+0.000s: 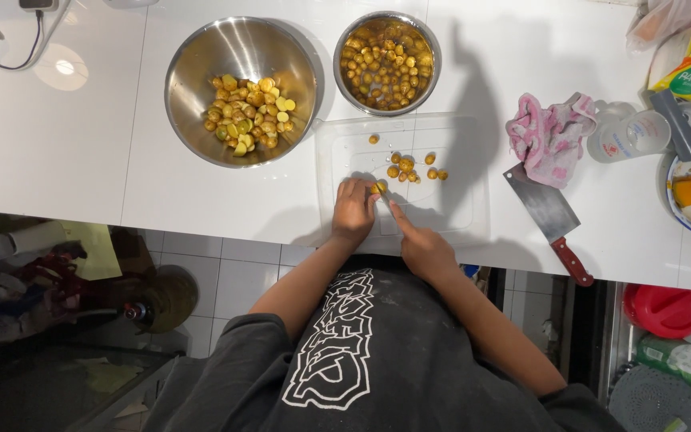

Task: Slicing small yellow ingredients in half on a cutting board as part of preparing spring rolls.

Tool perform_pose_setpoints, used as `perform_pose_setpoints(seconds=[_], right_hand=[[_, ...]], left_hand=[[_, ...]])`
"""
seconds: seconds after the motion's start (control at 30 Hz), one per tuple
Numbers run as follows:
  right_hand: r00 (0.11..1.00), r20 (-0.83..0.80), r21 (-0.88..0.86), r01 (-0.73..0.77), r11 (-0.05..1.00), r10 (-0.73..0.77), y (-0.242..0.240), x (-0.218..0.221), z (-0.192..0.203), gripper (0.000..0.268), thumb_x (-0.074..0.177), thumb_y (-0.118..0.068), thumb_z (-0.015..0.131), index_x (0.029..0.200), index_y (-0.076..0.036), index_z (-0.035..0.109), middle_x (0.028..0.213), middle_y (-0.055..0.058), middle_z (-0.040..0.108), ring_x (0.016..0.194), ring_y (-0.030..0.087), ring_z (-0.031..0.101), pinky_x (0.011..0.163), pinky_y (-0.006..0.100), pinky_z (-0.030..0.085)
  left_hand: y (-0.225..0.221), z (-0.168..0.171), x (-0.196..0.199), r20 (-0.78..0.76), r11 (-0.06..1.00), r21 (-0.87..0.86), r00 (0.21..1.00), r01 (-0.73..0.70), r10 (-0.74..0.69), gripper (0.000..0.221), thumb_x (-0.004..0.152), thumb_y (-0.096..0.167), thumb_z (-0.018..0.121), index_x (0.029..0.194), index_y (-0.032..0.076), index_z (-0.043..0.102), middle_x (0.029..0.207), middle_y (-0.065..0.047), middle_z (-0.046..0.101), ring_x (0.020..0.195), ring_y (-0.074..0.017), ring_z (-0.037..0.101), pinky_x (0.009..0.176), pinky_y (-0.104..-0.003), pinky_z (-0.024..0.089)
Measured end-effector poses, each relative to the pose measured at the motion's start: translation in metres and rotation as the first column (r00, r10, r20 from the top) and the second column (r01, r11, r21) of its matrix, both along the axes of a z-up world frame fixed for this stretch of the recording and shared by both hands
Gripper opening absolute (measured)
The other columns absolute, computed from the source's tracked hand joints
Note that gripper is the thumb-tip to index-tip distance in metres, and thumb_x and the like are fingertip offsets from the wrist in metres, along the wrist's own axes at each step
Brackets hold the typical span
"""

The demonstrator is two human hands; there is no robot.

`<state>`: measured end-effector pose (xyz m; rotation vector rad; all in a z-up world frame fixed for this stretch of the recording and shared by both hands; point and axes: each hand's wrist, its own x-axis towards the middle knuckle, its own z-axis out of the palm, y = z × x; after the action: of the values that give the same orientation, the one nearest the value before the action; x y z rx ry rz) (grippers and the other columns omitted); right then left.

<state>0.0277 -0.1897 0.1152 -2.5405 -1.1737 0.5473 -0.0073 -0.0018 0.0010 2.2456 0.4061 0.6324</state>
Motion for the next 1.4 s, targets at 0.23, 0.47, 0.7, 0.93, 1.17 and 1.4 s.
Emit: perform_pose_setpoints(seconds=[0.23,0.47,0.7,0.93,1.17,1.4], right_hand=[[0.999,0.045,0.064,0.010,0.998,-0.013,-0.009,-0.003,0.008,0.079,0.092,-0.002,0.047,0.163,-0.029,0.029,0.053,0.013,0.061,0.041,0.032,0.060,0.042,0.037,0.048],[0.987,-0.100,-0.037,0.122,0.992,-0.125,-0.029,0.003,0.043,0.075,0.096,-0.002,0.039,0.165,-0.026,0.024,0.057,0.017,0.064,0.042,0.027,0.058,0.045,0.033,0.043],[0.829,-0.245,-0.241,0.450,0.860,-0.502,-0.036,0.004,0.118,0.070,0.102,-0.019,0.036,0.166,-0.041,0.016,0.105,0.035,0.071,0.089,0.053,0.070,0.072,0.056,0.054],[0.769,-0.251,-0.217,0.548,0.808,-0.588,-0.042,0.008,0.133,0.068,0.103,-0.015,0.036,0.166,-0.036,0.022,0.114,0.038,0.068,0.098,0.056,0.068,0.077,0.060,0.052],[0.732,-0.254,-0.160,0.612,0.774,-0.632,-0.058,0.017,0.131,0.070,0.100,-0.014,0.038,0.166,-0.033,0.023,0.131,0.039,0.059,0.109,0.060,0.061,0.086,0.064,0.050],[0.772,-0.217,-0.139,0.581,0.802,-0.597,-0.060,0.021,0.127,0.069,0.101,-0.017,0.039,0.165,-0.035,0.023,0.129,0.039,0.060,0.109,0.059,0.061,0.084,0.064,0.052]], left_hand=[[0.002,0.009,0.001,-0.013,0.999,-0.034,1.000,-0.015,0.014,0.020,0.100,0.022,0.063,0.109,0.004,0.061,0.097,-0.010,0.059,0.097,-0.0320,0.061,0.093,-0.041,0.049],[0.003,0.034,0.000,0.084,0.998,0.060,0.996,0.023,-0.028,0.021,0.099,0.012,0.064,0.115,-0.001,0.063,0.103,-0.014,0.067,0.097,-0.0299,0.066,0.095,-0.037,0.047],[-0.004,0.044,0.008,-0.177,0.887,0.375,0.960,0.270,-0.217,0.035,0.092,0.025,0.074,0.120,0.004,0.069,0.116,-0.019,0.066,0.105,-0.0325,0.063,0.097,-0.038,0.050],[0.023,0.027,0.023,-0.068,0.875,0.423,0.971,0.235,-0.228,0.042,0.091,0.033,0.068,0.120,0.003,0.066,0.106,-0.015,0.061,0.094,-0.0313,0.065,0.086,-0.037,0.055],[0.143,0.120,0.007,0.063,0.866,0.438,0.969,-0.242,0.239,0.042,0.085,0.016,0.082,0.122,0.003,0.068,0.113,-0.015,0.053,0.108,-0.0391,0.051,0.095,-0.042,0.047],[0.060,0.113,0.067,-0.095,0.946,0.268,0.982,0.182,-0.163,0.051,0.081,0.017,0.083,0.131,0.016,0.071,0.118,-0.006,0.071,0.120,-0.0300,0.059,0.100,-0.043,0.048]])
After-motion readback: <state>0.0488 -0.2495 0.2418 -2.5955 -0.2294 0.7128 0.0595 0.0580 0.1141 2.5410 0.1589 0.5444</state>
